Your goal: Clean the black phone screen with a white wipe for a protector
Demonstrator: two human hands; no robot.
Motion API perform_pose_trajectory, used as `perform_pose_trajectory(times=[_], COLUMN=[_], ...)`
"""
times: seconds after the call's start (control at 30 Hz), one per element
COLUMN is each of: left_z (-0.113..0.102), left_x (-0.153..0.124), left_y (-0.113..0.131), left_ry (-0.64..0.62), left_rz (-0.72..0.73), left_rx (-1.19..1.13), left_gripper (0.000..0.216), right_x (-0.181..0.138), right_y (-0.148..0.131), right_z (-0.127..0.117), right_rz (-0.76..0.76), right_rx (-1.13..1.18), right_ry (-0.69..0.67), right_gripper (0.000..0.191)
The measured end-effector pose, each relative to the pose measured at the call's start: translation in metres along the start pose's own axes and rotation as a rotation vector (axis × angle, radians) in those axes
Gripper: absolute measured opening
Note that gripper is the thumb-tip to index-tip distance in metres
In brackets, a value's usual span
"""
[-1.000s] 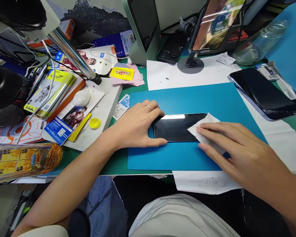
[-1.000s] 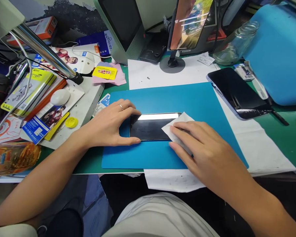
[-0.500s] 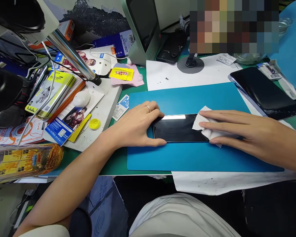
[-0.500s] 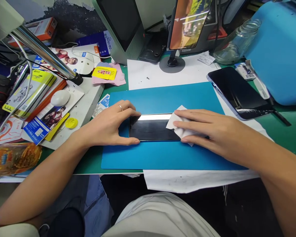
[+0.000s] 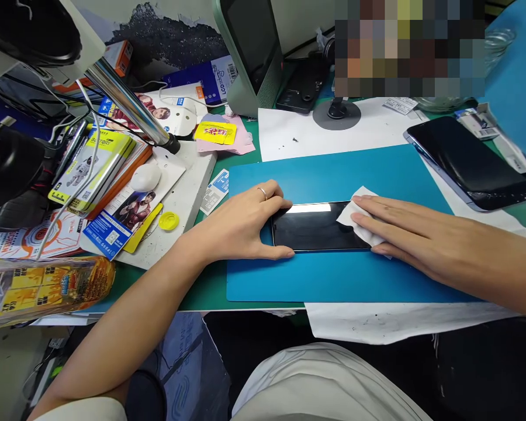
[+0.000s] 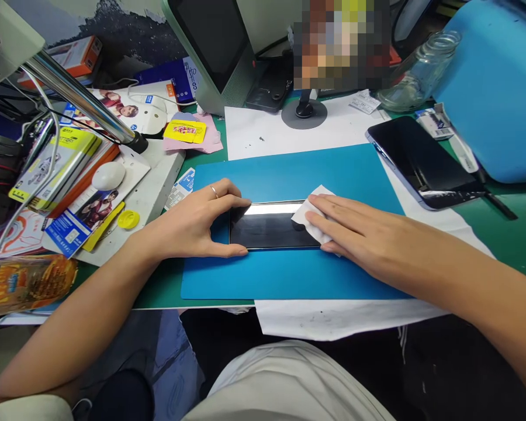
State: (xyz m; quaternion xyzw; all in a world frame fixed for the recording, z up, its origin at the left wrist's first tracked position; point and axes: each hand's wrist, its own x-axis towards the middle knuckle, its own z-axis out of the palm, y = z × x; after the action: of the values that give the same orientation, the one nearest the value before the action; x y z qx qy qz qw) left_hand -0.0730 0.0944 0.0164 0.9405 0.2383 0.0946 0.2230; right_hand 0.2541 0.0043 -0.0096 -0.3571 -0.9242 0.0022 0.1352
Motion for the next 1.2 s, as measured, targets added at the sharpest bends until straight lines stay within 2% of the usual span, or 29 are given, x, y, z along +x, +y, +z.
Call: perform_pose_trajectory(times=[0.1, 0.2, 0.47, 0.8, 1.2], left_z=[0.0, 0.0, 0.0, -0.001, -0.003], left_x=[0.0, -0.001, -0.001, -0.001, 0.0], left_y=[-0.001, -0.002, -0.002, -0.004, -0.002], left_ry=[0.001, 0.0, 0.012, -0.011, -0.016], left_rz=[0.012, 0.014, 0.02, 0.03, 0.013], left_rx=[-0.013, -0.018, -0.011, 0.012, -0.008], left_gripper=[0.063, 0.064, 0.063, 0.06, 0.057], right_x=[0.0, -0.001, -0.004, 0.001, 0.0], right_y=[-0.003, -0.006, -0.001, -0.015, -0.014], right_z=[0.0, -0.001, 0.004, -0.006, -0.002], right_rz=[-0.015, -0.013, 0.081, 0.1, 0.09], right_rx=[-0.022, -0.061, -0.026, -0.009, 0.03], right_ry=[0.012, -0.031, -0.031, 0.089, 0.102], right_gripper=[0.063, 0.066, 0.064, 0.059, 0.06])
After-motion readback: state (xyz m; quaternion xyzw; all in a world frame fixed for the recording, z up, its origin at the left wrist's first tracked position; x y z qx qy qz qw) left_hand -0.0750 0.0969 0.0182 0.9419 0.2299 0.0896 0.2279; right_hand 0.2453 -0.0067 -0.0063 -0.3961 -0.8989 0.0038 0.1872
